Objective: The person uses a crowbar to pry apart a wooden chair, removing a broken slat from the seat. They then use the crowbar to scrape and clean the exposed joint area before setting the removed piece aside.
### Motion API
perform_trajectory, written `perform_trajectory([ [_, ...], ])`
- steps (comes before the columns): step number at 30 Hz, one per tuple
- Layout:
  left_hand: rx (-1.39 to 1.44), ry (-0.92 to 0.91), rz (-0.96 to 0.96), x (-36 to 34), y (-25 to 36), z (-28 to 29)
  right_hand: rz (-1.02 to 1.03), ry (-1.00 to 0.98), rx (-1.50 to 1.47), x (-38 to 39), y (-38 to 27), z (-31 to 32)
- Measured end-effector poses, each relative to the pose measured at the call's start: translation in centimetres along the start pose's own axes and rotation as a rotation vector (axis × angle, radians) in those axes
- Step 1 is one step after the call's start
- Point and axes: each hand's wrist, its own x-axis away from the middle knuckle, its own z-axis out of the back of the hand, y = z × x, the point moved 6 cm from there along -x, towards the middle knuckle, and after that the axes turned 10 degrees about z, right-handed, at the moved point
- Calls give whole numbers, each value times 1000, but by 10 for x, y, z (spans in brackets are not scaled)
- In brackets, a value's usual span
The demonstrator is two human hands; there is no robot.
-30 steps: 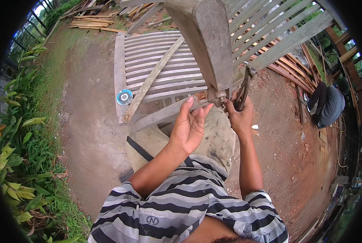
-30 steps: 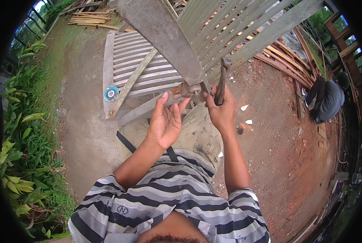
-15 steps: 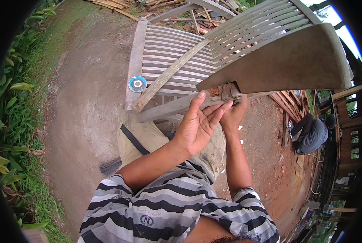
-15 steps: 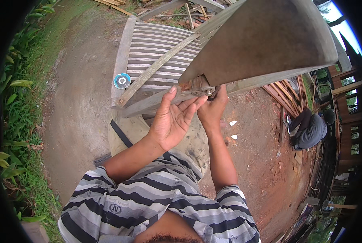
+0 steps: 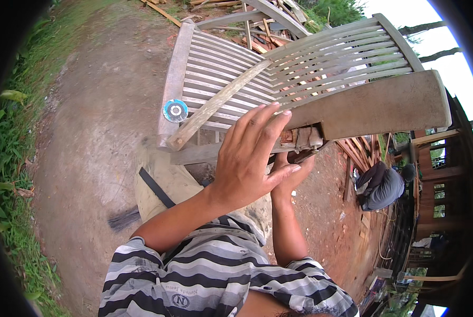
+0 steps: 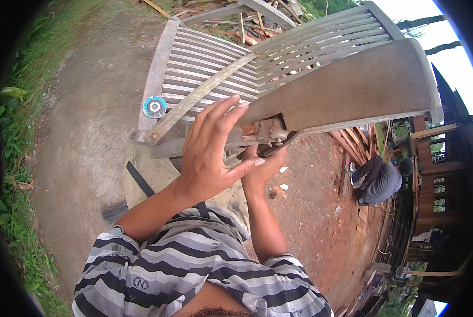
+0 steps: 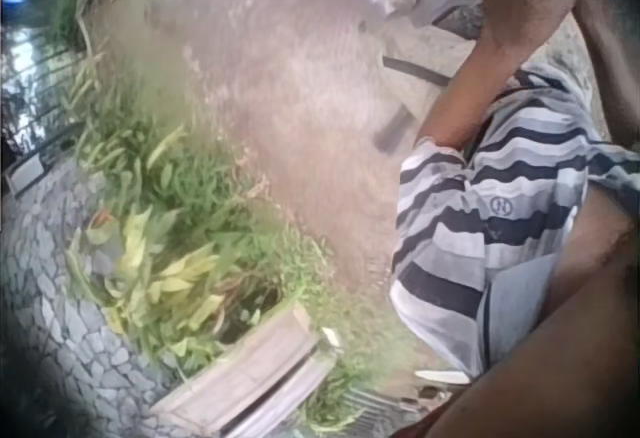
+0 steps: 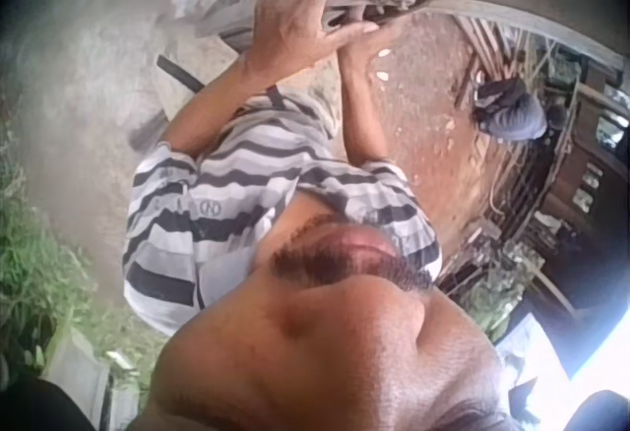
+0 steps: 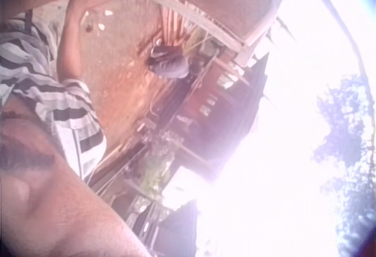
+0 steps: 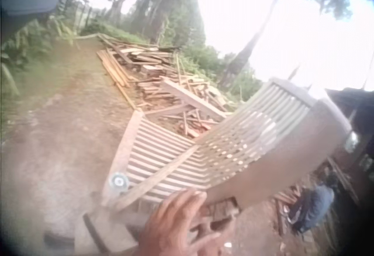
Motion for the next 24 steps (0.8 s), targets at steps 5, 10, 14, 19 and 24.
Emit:
perform_trajectory([
  [5,36,-164,94,-17,-9,-27,105,43,-22,11,1,5],
  [10,28,-168,45,-21,-12,-20,-43,-111,-353,-1,9,19],
  [14,24,-127,1,-23,-9,-18,-39,-109,-701,-33,14,31],
  [19,142,-181,100,-30,-15,-4,-36,-124,-911,-81,-1,23],
  [24,179,-240,88,-26,-13,-14,-52,-274,-685,-73,10,14],
])
